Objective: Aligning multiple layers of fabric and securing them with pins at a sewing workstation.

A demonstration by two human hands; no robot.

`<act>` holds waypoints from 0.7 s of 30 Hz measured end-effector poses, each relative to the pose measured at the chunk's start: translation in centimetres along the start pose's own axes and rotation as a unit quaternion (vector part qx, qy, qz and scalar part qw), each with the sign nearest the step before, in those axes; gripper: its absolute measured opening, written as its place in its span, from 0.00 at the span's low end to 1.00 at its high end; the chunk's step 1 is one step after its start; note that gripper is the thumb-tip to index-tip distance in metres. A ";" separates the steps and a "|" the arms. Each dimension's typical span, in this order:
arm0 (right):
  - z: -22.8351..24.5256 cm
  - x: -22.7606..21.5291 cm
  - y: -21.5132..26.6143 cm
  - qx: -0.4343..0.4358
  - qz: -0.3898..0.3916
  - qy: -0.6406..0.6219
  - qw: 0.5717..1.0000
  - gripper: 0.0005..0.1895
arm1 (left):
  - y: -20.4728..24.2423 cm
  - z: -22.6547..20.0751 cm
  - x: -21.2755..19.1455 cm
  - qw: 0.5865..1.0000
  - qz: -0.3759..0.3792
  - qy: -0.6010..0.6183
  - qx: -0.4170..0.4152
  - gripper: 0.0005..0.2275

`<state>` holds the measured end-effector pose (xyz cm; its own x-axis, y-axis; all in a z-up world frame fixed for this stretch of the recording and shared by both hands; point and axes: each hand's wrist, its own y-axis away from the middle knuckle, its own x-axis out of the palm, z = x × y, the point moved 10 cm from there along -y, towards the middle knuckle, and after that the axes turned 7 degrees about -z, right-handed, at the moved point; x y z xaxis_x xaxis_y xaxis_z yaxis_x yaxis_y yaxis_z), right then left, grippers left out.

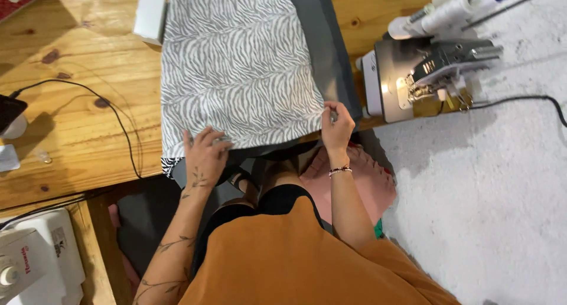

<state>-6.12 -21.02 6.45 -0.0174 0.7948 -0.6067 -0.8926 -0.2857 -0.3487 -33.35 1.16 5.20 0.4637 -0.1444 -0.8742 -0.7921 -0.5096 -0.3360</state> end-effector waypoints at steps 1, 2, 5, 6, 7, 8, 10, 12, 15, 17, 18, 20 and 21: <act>-0.4 -1.4 0.1 -0.010 -0.037 0.021 0.999 0.09 | -0.5 -0.2 -1.4 0.999 -0.021 0.021 -0.013 0.04; -0.8 -2.6 0.3 -0.019 -0.075 0.041 0.996 0.10 | -1.0 -0.4 -2.8 0.998 -0.041 0.041 -0.026 0.03; -6.0 -5.2 1.3 0.145 -0.143 -0.004 0.979 0.14 | -0.3 2.5 -0.6 0.992 -0.017 0.105 -0.072 0.06; -7.3 -5.2 1.7 0.146 -0.149 -0.002 0.978 0.14 | -0.1 2.6 -0.5 0.992 -0.016 0.108 -0.066 0.06; -10.3 -5.3 2.7 0.231 -0.171 -0.058 0.956 0.12 | 0.1 3.1 -0.2 0.988 -0.011 0.129 -0.087 0.06; -13.1 -5.0 3.8 0.311 -0.190 -0.114 0.924 0.11 | 0.4 3.6 0.0 0.983 -0.006 0.148 -0.109 0.06; -17.4 -2.6 5.9 0.393 -0.177 -0.188 0.882 0.11 | 0.4 3.3 -0.6 0.978 -0.005 0.170 -0.123 0.06; -19.3 -0.5 7.4 0.468 -0.155 -0.262 0.830 0.14 | 0.3 3.1 -1.2 0.972 -0.005 0.188 -0.140 0.06; -19.8 2.9 9.0 0.554 -0.070 -0.308 0.770 0.27 | 0.2 2.6 -1.9 0.971 0.001 0.199 -0.135 0.06; -21.6 4.3 8.7 0.532 -0.066 -0.268 0.801 0.14 | 0.1 1.9 -2.2 0.979 0.019 0.171 -0.107 0.04; -19.1 3.7 7.7 0.527 -0.061 -0.271 0.803 0.14 | 0.2 1.9 -2.3 0.980 0.012 0.169 -0.109 0.04; -12.3 1.2 3.8 0.382 -0.086 -0.273 0.879 0.19 | 0.8 1.5 -1.7 0.987 0.049 0.122 -0.088 0.06; -9.8 1.2 2.7 0.378 -0.080 -0.279 0.879 0.19 | 0.3 1.1 -2.4 0.988 0.042 0.117 -0.092 0.06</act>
<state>-4.15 -26.08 -2.20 0.1061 0.9915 -0.0753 -0.9443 0.1242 0.3047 -35.11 2.24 6.79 0.4951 -0.3742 -0.7841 -0.7565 -0.6295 -0.1772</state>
